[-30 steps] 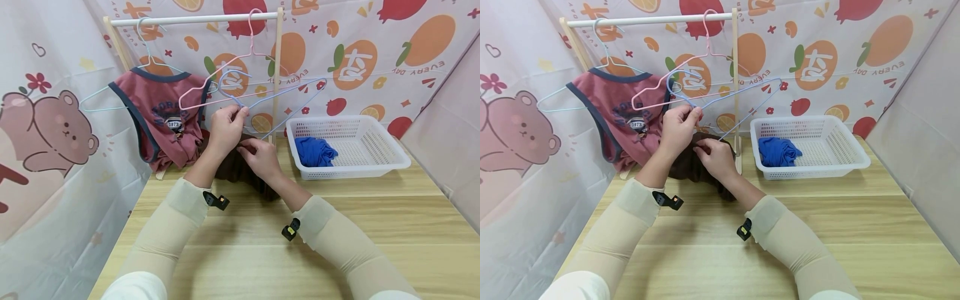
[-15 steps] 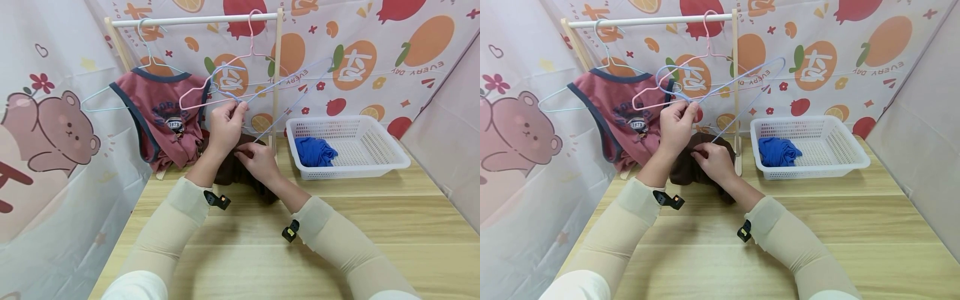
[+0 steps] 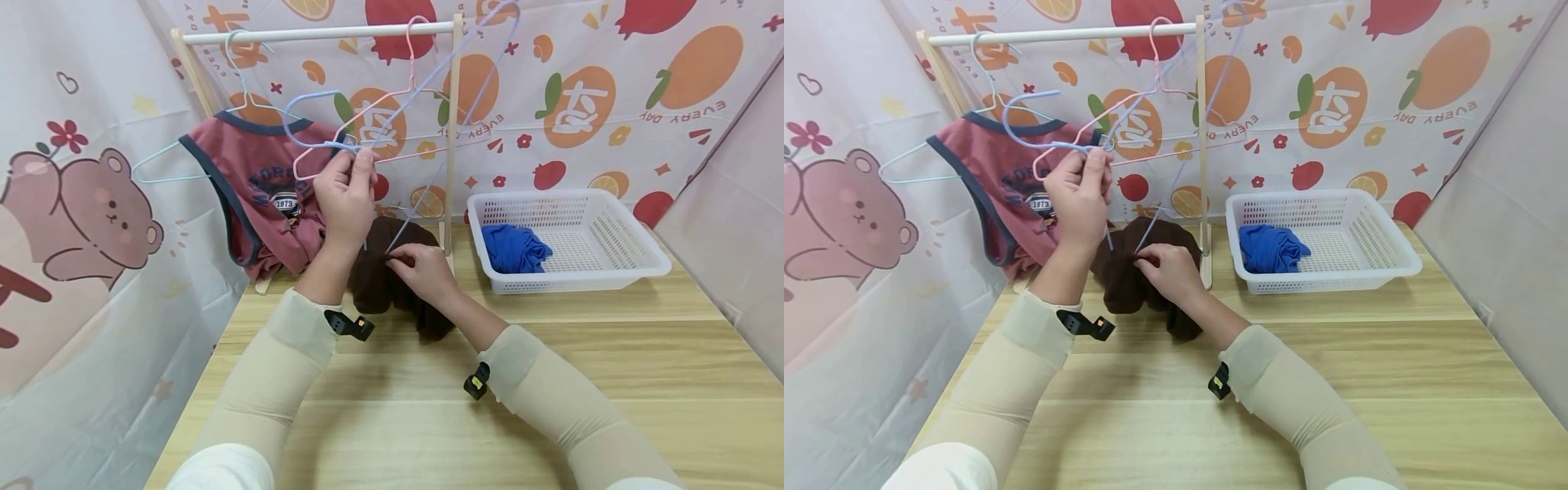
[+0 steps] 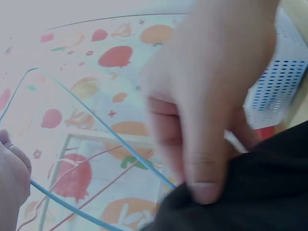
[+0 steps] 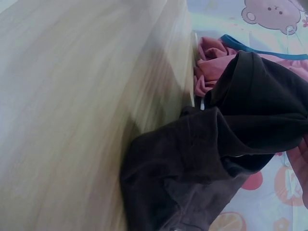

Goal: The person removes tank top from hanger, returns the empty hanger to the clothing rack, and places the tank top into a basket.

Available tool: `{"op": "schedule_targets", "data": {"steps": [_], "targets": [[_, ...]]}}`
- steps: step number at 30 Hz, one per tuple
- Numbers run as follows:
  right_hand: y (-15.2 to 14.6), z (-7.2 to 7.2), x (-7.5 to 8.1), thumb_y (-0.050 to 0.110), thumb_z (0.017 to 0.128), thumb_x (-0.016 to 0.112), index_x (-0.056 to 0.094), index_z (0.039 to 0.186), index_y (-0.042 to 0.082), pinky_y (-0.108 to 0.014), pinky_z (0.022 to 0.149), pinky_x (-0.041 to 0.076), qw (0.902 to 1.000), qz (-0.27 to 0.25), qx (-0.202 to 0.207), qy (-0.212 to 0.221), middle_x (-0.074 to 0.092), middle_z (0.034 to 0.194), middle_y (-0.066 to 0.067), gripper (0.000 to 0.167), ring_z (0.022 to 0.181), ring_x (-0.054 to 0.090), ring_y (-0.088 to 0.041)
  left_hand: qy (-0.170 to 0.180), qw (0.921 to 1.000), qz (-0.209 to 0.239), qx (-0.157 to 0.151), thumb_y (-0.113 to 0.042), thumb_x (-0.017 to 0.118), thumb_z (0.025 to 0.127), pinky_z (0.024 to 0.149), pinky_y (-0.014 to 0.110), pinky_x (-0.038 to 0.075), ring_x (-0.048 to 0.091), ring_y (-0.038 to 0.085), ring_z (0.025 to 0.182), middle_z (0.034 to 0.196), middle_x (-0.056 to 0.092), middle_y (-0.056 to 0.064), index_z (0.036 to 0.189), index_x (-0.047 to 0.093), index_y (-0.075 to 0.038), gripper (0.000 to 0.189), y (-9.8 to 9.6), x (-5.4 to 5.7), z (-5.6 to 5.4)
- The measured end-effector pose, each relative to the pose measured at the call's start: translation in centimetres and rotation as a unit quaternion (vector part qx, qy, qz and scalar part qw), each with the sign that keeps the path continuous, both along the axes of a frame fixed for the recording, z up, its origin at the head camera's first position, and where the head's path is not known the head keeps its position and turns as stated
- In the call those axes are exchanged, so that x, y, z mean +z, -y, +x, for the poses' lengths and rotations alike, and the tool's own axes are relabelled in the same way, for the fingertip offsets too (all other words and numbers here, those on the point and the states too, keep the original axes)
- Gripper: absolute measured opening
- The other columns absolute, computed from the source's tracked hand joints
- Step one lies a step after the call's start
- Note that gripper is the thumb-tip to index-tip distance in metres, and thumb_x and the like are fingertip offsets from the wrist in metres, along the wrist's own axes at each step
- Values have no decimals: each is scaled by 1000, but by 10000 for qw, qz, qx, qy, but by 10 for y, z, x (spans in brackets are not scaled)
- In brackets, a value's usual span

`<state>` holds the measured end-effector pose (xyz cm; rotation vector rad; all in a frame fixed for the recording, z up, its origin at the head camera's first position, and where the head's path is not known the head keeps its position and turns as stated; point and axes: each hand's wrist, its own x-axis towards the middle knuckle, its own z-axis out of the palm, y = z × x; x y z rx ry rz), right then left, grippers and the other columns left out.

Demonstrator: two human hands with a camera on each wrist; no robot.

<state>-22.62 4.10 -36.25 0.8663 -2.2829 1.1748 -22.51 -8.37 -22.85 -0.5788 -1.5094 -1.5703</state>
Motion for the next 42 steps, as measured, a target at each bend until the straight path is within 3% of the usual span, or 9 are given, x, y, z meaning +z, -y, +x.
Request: {"op": "schedule_targets", "data": {"steps": [9, 20, 23, 30, 36, 42], "targets": [[-2, -6, -11, 19, 89, 73, 77, 92, 9, -31, 73, 55, 9999, 132, -111, -1, 76, 89, -3, 11, 79, 68, -15, 103, 9935, 1108, -239, -6, 58, 98, 39, 22, 27, 34, 11, 40, 59, 50, 2, 79, 67, 0, 22, 16, 24, 9], [-4, -10, -14, 19, 89, 73, 77, 91, 8, -31, 72, 54, 9999, 64, -115, 110, 75, 89, -4, 11, 78, 68, -14, -544, 9801, 1880, -319, -2, 54, 99, 37, 21, 26, 29, 14, 37, 57, 45, 7, 76, 63, 3, 25, 42, 54, 28], [-4, -10, -14, 18, 89, 73, 77, 92, 8, -31, 73, 54, 9997, 68, -141, 181, 75, 89, -4, 11, 78, 68, -15, -565, 9748, 2152, -163, -1, 53, 99, 36, 21, 24, 29, 14, 38, 56, 44, 8, 76, 62, 5, 25, 51, 62, 34], [-5, -10, -13, 19, 89, 73, 77, 92, 8, -31, 72, 54, 9993, 76, -195, 308, 75, 89, -4, 12, 77, 66, -15, -188, 9481, 3172, 138, -1, 50, 100, 37, 20, 18, 24, 12, 39, 52, 38, 7, 73, 58, 9, 30, 79, 78, 46], [-5, -10, -13, 19, 90, 73, 77, 92, 8, -32, 73, 54, 9992, 77, -183, 354, 75, 90, -4, 12, 78, 67, -15, -461, 9348, 3441, 750, 1, 51, 99, 36, 21, 20, 25, 13, 38, 48, 34, 6, 70, 56, 9, 30, 102, 83, 48], [-6, -10, -13, 20, 90, 73, 76, 92, 8, -31, 73, 54, 9988, 74, -214, 423, 75, 89, -4, 12, 78, 66, -15, -734, 9238, 3613, 1035, 7, 49, 96, 45, 18, 19, 24, 10, 42, 49, 33, 4, 67, 53, 11, 30, 113, 82, 43]]}}
